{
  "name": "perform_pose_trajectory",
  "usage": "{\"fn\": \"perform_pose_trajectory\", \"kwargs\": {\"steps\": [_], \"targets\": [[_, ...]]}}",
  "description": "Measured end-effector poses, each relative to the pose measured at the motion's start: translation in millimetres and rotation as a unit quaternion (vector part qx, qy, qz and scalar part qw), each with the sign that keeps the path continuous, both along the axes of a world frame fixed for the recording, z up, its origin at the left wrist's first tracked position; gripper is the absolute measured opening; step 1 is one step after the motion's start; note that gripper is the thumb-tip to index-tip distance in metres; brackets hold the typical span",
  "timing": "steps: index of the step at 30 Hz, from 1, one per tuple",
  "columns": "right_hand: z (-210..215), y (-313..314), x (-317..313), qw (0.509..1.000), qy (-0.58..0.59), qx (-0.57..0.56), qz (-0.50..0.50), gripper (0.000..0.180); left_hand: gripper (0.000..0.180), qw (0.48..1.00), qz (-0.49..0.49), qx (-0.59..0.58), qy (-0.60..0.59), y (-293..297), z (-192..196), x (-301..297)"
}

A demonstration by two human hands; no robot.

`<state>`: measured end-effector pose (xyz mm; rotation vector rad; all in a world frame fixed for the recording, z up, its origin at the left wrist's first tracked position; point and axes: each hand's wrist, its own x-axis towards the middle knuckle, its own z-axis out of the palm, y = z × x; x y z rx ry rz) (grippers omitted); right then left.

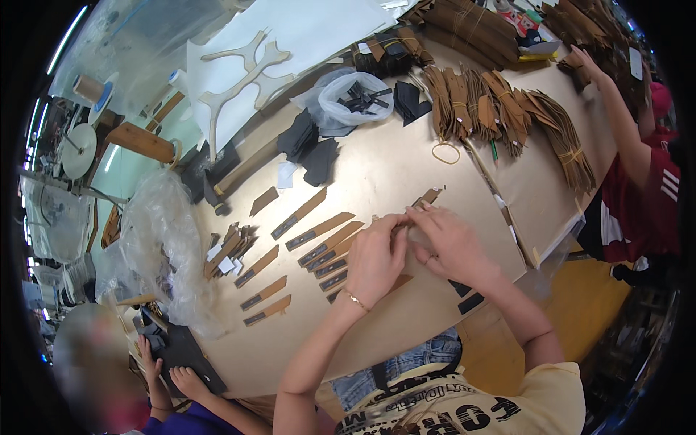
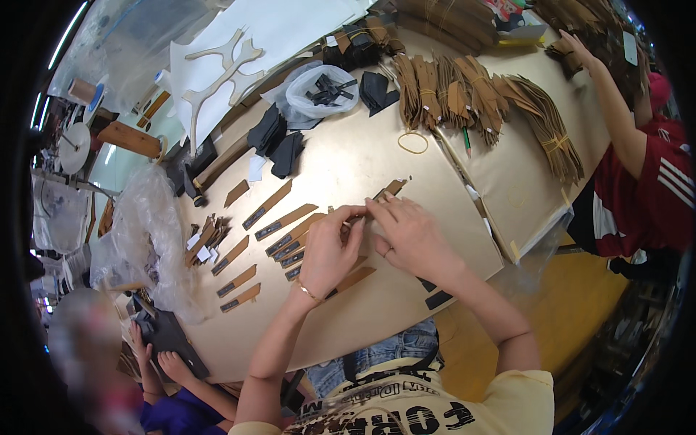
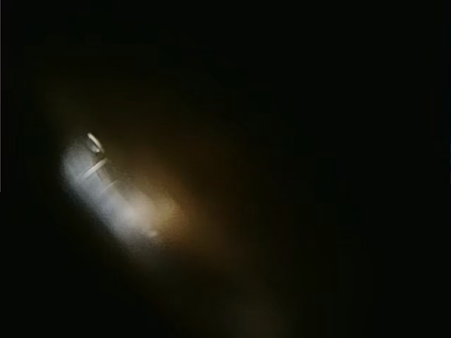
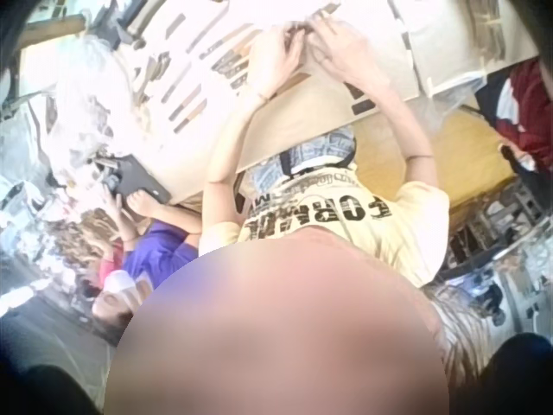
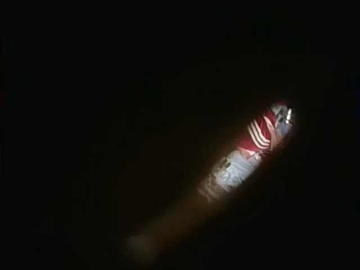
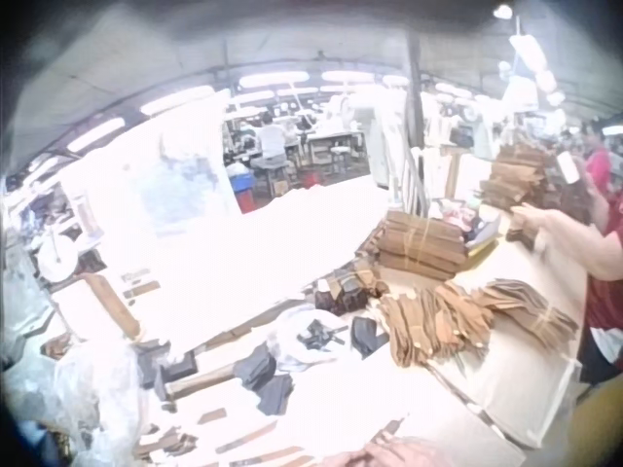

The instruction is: The person repeatedly picks up small black and brown leather pieces, aligns them, and places them on a table. They handle the pieces one at a time, arranging them in rows and occasionally adjusting their positions.

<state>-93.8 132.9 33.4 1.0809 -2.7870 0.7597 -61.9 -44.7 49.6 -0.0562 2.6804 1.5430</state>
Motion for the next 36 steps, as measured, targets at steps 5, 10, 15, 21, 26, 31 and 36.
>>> {"fn": "perform_pose_trajectory", "kwargs": {"steps": [5,10,15,21,26,31,36], "targets": [[-4.0,-5.1,-9.6,0.994,-0.044,-0.052,-0.085,0.024,0.020,0.992,0.011,0.017,0.127,12.6,-3.2,-2.5],[-9.2,-11.2,-9.5,0.980,-0.034,-0.131,-0.148,0.016,0.024,0.968,-0.010,-0.133,0.214,11.6,-25.8,0.8],[-7.5,-7.8,-14.4,0.954,-0.154,-0.197,-0.163,0.012,0.017,0.964,-0.007,-0.169,0.206,14.7,-41.1,6.7],[-4.4,-5.8,-15.3,0.944,-0.188,-0.227,-0.149,0.012,0.014,0.966,0.036,-0.195,0.165,20.1,-40.1,3.3],[-3.1,-1.7,-19.1,0.938,-0.227,-0.221,-0.140,0.013,0.022,0.970,0.099,-0.176,0.136,21.1,-38.0,-2.7],[-8.0,1.6,-21.3,0.929,-0.234,-0.252,-0.135,0.016,0.021,0.978,0.100,-0.163,0.084,22.1,-34.5,-8.1],[-8.5,3.1,-20.3,0.931,-0.241,-0.234,-0.145,0.017,0.015,0.989,0.072,-0.123,0.028,13.9,-31.9,-9.0]]}}
